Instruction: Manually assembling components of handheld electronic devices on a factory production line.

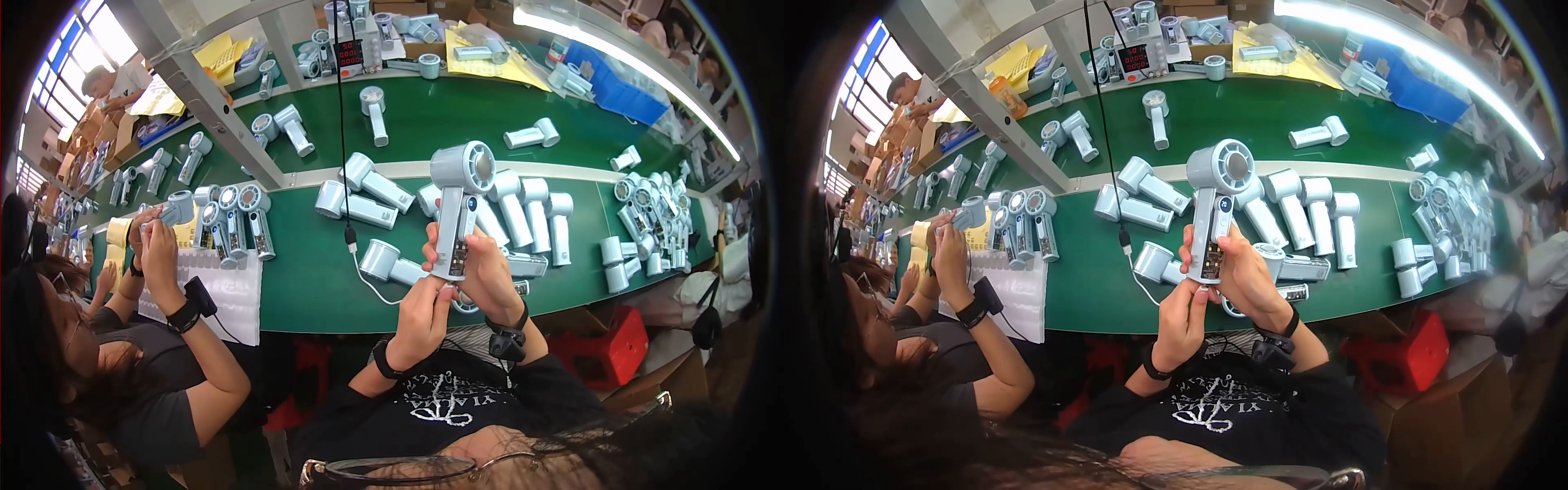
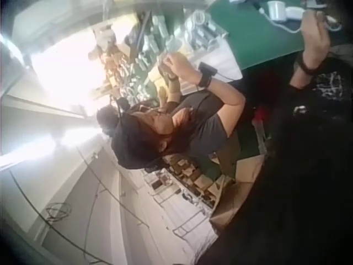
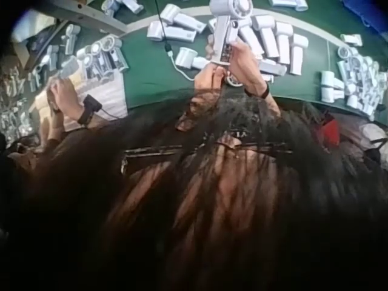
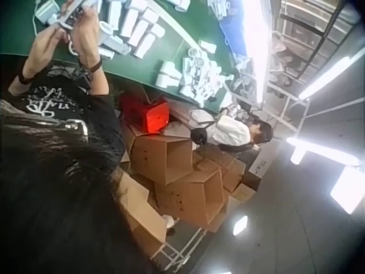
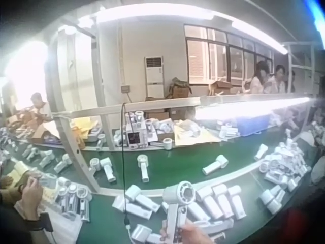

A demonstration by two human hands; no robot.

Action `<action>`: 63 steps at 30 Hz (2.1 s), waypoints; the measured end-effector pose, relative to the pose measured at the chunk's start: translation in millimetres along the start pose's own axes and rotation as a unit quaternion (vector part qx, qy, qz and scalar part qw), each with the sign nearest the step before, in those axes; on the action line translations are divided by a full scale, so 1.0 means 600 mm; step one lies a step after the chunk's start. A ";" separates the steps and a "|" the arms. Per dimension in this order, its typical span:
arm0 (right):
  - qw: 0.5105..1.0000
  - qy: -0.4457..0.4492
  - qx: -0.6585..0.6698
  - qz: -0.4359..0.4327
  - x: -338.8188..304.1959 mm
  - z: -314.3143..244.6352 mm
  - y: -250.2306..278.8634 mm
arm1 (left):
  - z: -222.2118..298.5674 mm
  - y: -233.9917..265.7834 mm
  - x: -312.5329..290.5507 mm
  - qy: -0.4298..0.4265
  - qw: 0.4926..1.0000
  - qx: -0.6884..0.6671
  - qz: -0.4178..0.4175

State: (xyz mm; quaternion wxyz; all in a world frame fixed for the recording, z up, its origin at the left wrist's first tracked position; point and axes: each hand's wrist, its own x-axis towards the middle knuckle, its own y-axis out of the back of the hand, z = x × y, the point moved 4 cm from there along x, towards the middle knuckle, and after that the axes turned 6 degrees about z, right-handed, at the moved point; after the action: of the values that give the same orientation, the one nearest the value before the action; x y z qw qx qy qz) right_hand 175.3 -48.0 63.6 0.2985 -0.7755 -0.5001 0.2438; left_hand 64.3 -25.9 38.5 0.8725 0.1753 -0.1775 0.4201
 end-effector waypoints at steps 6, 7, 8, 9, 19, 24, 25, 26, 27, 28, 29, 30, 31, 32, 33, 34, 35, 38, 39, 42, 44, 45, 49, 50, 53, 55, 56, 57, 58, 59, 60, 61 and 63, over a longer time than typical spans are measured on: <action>1.000 -0.007 0.025 -0.002 0.001 0.015 0.007 | -0.006 0.003 0.000 0.030 0.999 0.023 0.032; 1.000 0.002 -0.020 0.012 -0.002 0.019 0.006 | -0.005 0.004 0.000 0.030 0.999 0.024 0.032; 0.997 0.013 -0.064 0.027 -0.006 0.022 0.007 | -0.005 0.005 0.000 0.045 0.998 0.016 0.044; 0.993 0.023 -0.108 0.043 -0.008 0.025 0.008 | -0.005 0.007 -0.001 0.059 0.997 0.008 0.056; 0.964 0.157 -0.211 0.043 -0.006 0.047 0.020 | -0.031 0.015 -0.007 0.175 0.976 -0.122 0.047; 0.968 0.163 -0.186 0.032 -0.006 0.049 0.023 | -0.023 0.017 -0.001 0.153 0.984 -0.089 0.024; 0.970 0.160 -0.178 0.031 -0.005 0.050 0.023 | -0.018 0.018 0.001 0.135 0.989 -0.062 0.020; 0.971 0.158 -0.178 0.031 -0.005 0.050 0.024 | -0.013 0.019 0.003 0.116 0.992 -0.035 0.017; 0.975 0.154 -0.156 0.030 -0.005 0.050 0.024 | -0.012 0.019 0.004 0.118 0.992 -0.034 0.018; 0.979 0.149 -0.134 0.029 -0.004 0.051 0.024 | -0.011 0.019 0.007 0.127 0.991 -0.045 0.022; 0.983 0.143 -0.113 0.027 -0.004 0.052 0.023 | -0.010 0.018 0.008 0.136 0.989 -0.056 0.027; 0.983 0.141 -0.113 0.026 -0.004 0.054 0.023 | -0.010 0.017 0.007 0.146 0.987 -0.067 0.032; 0.984 0.141 -0.104 0.034 -0.004 0.055 0.023 | -0.011 0.016 0.005 0.147 0.986 -0.067 0.034; 0.984 0.142 -0.095 0.042 -0.004 0.057 0.024 | -0.013 0.014 0.002 0.151 0.986 -0.064 0.040; 0.985 0.143 -0.087 0.049 -0.004 0.058 0.025 | -0.016 0.012 0.000 0.154 0.985 -0.062 0.045; 0.985 0.141 -0.088 0.048 -0.003 0.060 0.024 | -0.018 0.011 -0.002 0.158 0.984 -0.059 0.051; 0.981 0.154 -0.106 0.052 -0.003 0.061 0.024 | -0.019 0.012 -0.003 0.159 0.984 -0.059 0.054; 0.971 0.182 -0.144 0.060 -0.005 0.063 0.024 | -0.023 0.015 -0.003 0.163 0.983 -0.076 0.046; 0.967 0.187 -0.163 0.059 -0.006 0.062 0.024 | -0.023 0.018 -0.002 0.161 0.983 -0.077 0.046; 0.957 0.200 -0.202 0.055 -0.010 0.057 0.022 | -0.025 0.023 -0.003 0.167 0.983 -0.074 0.022; 0.958 0.163 -0.236 0.019 -0.014 0.057 0.024 | -0.024 0.025 -0.003 0.163 0.983 -0.087 0.021; 0.957 0.144 -0.253 0.003 -0.014 0.056 0.028 | -0.029 0.026 -0.002 0.164 0.981 -0.101 0.017; 0.753 0.189 -0.600 -0.193 0.063 -0.036 0.064 | -0.065 0.056 0.013 0.142 0.978 -0.143 0.044; 0.670 0.157 -0.681 -0.250 0.105 -0.062 0.076 | -0.072 0.068 0.015 0.131 0.977 -0.156 0.060; 0.582 0.122 -0.799 -0.092 0.257 -0.145 0.091 | -0.094 0.086 0.011 0.125 0.974 -0.173 0.072; 0.490 0.107 -0.863 -0.059 0.350 -0.149 0.144 | -0.098 0.089 0.007 0.118 0.973 -0.182 0.079; 0.497 0.092 -0.860 -0.064 0.390 -0.143 0.185 | -0.100 0.089 0.007 0.119 0.973 -0.174 0.090; 0.497 0.096 -0.860 -0.064 0.434 -0.132 0.231 | -0.101 0.092 0.006 0.121 0.973 -0.164 0.103; 0.528 0.101 -0.836 -0.110 0.468 -0.117 0.258 | -0.103 0.097 0.007 0.123 0.973 -0.155 0.117; 0.557 0.104 -0.810 -0.153 0.491 -0.116 0.293 | -0.103 0.099 0.010 0.119 0.974 -0.155 0.116; 0.556 0.105 -0.809 -0.160 0.501 -0.118 0.300 | -0.108 0.106 0.008 0.125 0.975 -0.138 0.121; 0.638 0.060 -0.754 -0.144 0.494 -0.130 0.309 | -0.110 0.109 0.006 0.132 0.976 -0.125 0.119; 0.779 -0.033 -0.619 -0.096 0.462 -0.159 0.324 | -0.112 0.111 0.008 0.143 0.977 -0.117 0.108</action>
State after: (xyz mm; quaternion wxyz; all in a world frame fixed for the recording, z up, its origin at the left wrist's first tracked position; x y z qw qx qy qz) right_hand 468.1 123.9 -29.0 -0.2400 -0.7326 -0.6249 -0.1229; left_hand 24.9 46.8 -7.9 0.8526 -0.0099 -0.1171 0.5092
